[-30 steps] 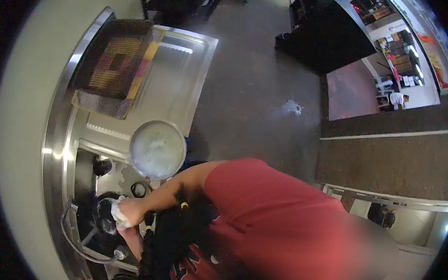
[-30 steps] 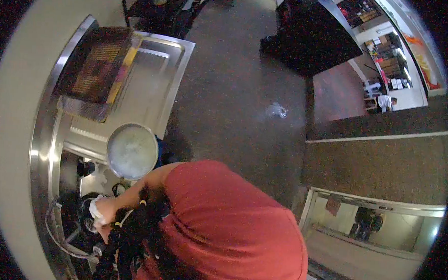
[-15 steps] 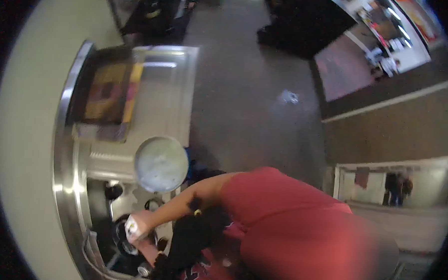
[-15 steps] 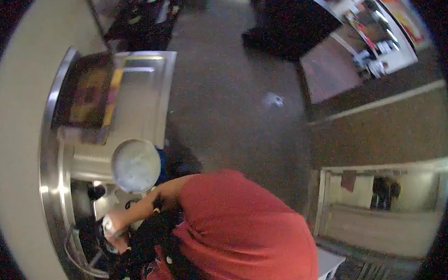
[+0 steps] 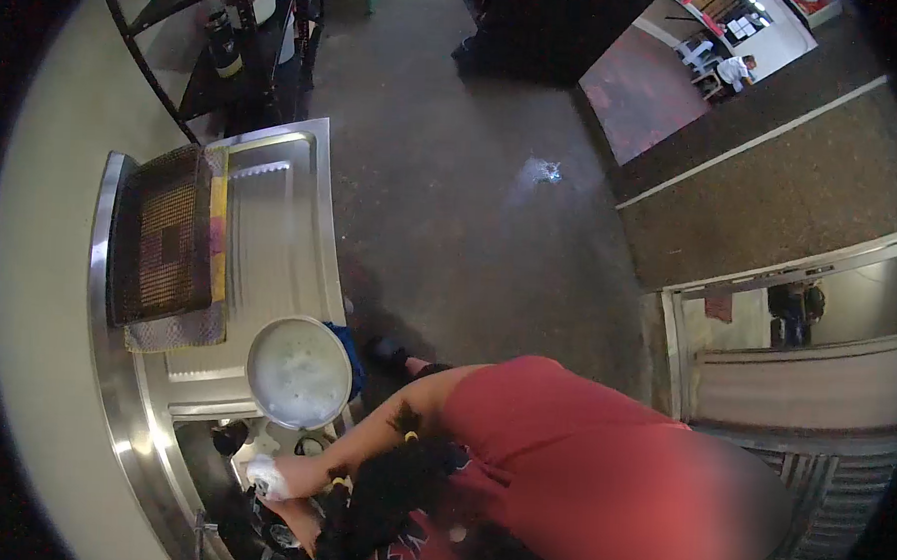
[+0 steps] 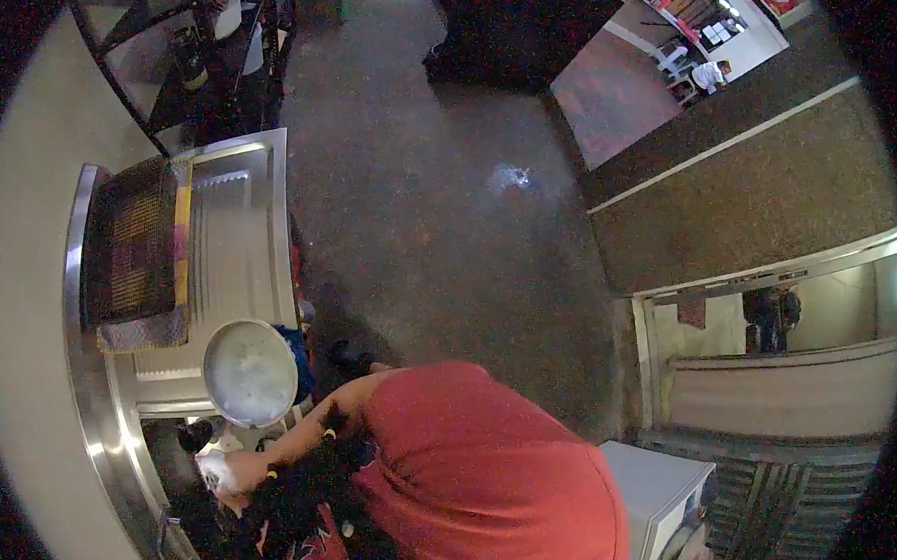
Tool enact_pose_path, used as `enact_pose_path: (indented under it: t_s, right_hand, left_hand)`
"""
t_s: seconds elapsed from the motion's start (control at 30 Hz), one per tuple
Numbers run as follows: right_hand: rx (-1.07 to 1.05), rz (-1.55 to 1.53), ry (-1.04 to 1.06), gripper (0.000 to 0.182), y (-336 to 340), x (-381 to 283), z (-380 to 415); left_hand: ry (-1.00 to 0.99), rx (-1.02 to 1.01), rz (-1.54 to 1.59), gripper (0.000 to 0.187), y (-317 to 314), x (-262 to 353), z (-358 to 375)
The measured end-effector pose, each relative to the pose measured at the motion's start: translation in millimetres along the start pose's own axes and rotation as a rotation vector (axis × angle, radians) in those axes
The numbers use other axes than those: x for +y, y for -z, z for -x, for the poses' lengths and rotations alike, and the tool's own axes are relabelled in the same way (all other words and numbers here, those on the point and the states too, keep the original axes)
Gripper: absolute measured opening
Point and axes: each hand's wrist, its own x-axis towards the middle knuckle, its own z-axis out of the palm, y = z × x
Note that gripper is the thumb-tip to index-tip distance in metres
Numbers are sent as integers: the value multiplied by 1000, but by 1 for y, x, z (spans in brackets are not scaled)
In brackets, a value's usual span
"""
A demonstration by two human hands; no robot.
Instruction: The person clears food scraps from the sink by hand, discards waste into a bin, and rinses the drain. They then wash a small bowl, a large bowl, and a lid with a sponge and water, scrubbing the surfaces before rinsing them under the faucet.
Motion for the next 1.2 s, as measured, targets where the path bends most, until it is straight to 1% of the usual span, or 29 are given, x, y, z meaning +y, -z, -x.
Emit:
enact_pose_path:
  t_s: [0.07,0.1,0.17,0.2,0.23,0.27,0.3,0.33,0.4,0.43,0.47,0.5,0.53,0.57,0.6,0.63,0.67,0.7,0.83,0.9,0.93,0.97,1.03,1.07,1.1,1.17,1.2]
  right_hand:
    - [225,270,107,55,-7,-6,12]
    - [228,272,102,55,-6,6,6]
    - [-48,327,368,59,1,20,-7]
    - [-17,321,348,59,4,12,4]
    - [-15,318,350,59,1,21,-2]
    - [-65,18,376,58,-11,45,-15]
    - [-118,-279,397,56,-16,49,-21]
    - [-122,-284,397,56,-19,56,-22]
    - [60,371,631,53,-5,38,-10]
    - [62,371,629,53,6,18,1]
    - [-42,248,434,50,19,-19,17]
    - [-144,113,243,48,25,-40,23]
    - [-87,211,326,48,21,-35,20]
    - [-26,305,400,48,13,-12,15]
    - [-248,67,453,47,-15,67,-36]
    - [-261,-155,-19,48,7,7,-3]
    - [-120,-69,-18,48,19,-34,15]
    - [16,31,-6,47,31,-57,23]
    - [-2,158,-11,49,24,-27,-1]
    - [36,-90,-181,46,12,-20,-3]
    - [-168,-307,72,44,3,30,-31]
    - [-61,-235,78,43,-4,41,-33]
    - [6,32,373,45,-8,54,-28]
    - [-131,44,146,45,-11,58,-31]
    - [-132,47,143,45,-7,51,-26]
    - [12,154,41,44,-2,34,-14]
    - [4,83,140,41,3,22,-12]
  left_hand:
    - [6,-4,6,38,-3,0,-1]
    - [11,-8,-1,38,-4,0,-1]
    - [14,-14,-5,38,-1,-2,2]
    - [18,-19,-7,38,1,-3,3]
    - [15,-21,-9,38,3,-4,3]
    - [15,-20,-12,38,7,-3,2]
    - [15,-20,-16,38,9,-3,3]
    - [16,-20,-16,38,11,-4,4]
    - [17,-20,-12,38,11,-4,4]
    - [13,-24,-8,38,10,-5,4]
    - [7,-26,-2,38,10,-6,4]
    - [-1,-33,-6,38,11,-7,4]
    - [-12,-42,-5,38,12,-6,5]
    - [-14,-50,-8,39,12,-6,7]
    - [-12,-57,-11,39,11,-5,9]
    - [-6,-61,-6,39,10,-4,10]
    - [-6,-63,-3,39,7,-4,10]
    - [-5,-57,6,39,6,-4,9]
    - [-2,-39,37,39,5,-5,6]
    - [-10,-54,27,39,3,-6,5]
    - [-14,-60,22,39,4,-5,6]
    - [-17,-60,18,39,3,-4,7]
    - [-23,-52,44,39,2,-4,6]
    - [-26,-49,47,39,4,-5,7]
    - [-19,-47,57,39,4,-6,11]
    - [-11,-57,81,39,4,-10,15]
    - [-15,-59,91,39,2,-12,15]
